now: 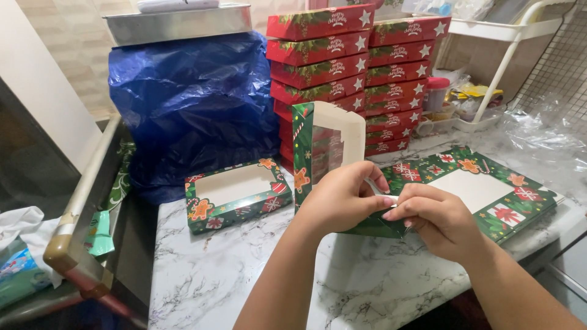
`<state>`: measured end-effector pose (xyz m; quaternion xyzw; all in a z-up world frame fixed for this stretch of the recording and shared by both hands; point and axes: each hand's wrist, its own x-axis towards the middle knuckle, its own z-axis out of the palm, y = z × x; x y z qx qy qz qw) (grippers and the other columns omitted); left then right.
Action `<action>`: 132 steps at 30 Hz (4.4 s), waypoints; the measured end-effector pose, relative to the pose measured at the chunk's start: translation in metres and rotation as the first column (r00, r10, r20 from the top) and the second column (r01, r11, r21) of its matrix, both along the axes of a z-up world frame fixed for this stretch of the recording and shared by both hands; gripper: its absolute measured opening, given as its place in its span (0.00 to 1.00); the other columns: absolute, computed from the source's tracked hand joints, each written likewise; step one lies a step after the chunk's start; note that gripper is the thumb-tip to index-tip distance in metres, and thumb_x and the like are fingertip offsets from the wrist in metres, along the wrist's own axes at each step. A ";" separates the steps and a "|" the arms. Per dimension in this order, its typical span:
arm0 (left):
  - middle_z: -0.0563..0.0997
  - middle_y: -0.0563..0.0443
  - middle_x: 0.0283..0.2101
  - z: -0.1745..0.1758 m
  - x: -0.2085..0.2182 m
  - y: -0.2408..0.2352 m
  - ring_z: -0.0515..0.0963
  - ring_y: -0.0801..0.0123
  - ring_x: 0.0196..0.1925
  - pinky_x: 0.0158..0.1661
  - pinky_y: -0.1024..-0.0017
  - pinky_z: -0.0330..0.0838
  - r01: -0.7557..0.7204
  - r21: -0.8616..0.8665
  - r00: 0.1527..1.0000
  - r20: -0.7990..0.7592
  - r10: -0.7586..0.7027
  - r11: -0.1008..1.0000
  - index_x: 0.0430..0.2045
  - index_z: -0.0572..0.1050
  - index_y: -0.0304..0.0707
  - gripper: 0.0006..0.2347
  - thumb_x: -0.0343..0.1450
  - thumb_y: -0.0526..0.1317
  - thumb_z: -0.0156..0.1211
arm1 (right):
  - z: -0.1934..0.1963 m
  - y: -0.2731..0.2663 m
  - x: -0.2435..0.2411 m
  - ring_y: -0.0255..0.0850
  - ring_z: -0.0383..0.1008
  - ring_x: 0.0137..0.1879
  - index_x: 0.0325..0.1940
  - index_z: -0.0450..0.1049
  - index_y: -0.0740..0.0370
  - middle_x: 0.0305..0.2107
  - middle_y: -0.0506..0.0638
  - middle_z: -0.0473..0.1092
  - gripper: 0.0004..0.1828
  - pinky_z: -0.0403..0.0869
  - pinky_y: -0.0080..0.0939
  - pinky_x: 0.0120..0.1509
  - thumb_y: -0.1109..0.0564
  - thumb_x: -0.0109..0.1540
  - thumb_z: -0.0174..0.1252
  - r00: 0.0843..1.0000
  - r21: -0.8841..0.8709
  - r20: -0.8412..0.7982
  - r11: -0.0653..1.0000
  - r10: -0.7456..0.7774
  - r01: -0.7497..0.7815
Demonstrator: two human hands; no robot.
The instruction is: The person assembles flat Christmas-themed cardboard boxes by folding along pre-scored lines and tucking tabs to form rectangular containers. They handle multiple boxes one at a time, stacking completed boxes on the counter.
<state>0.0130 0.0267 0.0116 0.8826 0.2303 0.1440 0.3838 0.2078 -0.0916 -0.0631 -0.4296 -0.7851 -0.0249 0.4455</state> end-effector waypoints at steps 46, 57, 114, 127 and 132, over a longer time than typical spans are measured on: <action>0.81 0.56 0.35 -0.001 -0.021 -0.018 0.82 0.66 0.34 0.38 0.68 0.72 0.133 0.232 0.977 0.130 -0.166 0.964 0.33 0.79 0.48 0.17 0.67 0.59 0.60 | -0.003 -0.015 -0.034 0.36 0.70 0.42 0.55 0.79 0.55 0.40 0.48 0.65 0.20 0.72 0.32 0.46 0.43 0.65 0.57 0.875 0.221 -0.263 0.857 -0.406 0.465; 0.72 0.49 0.39 -0.010 -0.060 0.026 0.70 0.71 0.36 0.33 0.78 0.59 0.403 -0.145 0.657 0.734 -0.176 0.903 0.29 0.76 0.33 0.11 0.63 0.40 0.69 | -0.001 -0.041 0.021 0.48 0.60 0.76 0.70 0.58 0.57 0.64 0.53 0.61 0.29 0.57 0.57 0.85 0.54 0.67 0.57 0.664 0.273 -0.623 0.681 -0.413 0.680; 0.91 0.32 0.38 -0.064 0.043 -0.061 0.90 0.55 0.37 0.41 0.63 0.85 0.336 -0.698 0.443 0.710 0.548 0.632 0.47 0.77 0.27 0.23 0.57 0.22 0.72 | 0.021 -0.044 -0.059 0.58 0.74 0.70 0.49 0.72 0.56 0.62 0.74 0.69 0.17 0.74 0.51 0.67 0.45 0.74 0.40 0.893 0.282 -0.376 0.887 -0.249 0.366; 0.87 0.42 0.33 -0.081 0.054 -0.058 0.86 0.63 0.36 0.42 0.67 0.81 0.308 -0.650 0.339 0.758 0.558 0.695 0.45 0.78 0.31 0.19 0.60 0.24 0.74 | 0.025 -0.046 -0.057 0.58 0.77 0.68 0.49 0.75 0.58 0.59 0.70 0.72 0.20 0.74 0.51 0.68 0.44 0.72 0.43 0.877 0.189 -0.400 0.912 -0.267 0.364; 0.87 0.41 0.31 -0.084 0.056 -0.064 0.85 0.63 0.35 0.43 0.68 0.80 0.324 -0.673 0.320 0.739 0.593 0.665 0.37 0.79 0.30 0.13 0.61 0.22 0.72 | 0.018 -0.048 -0.057 0.32 0.71 0.34 0.48 0.80 0.57 0.59 0.64 0.74 0.16 0.63 0.28 0.34 0.49 0.67 0.51 0.817 0.125 -0.426 0.869 -0.389 0.479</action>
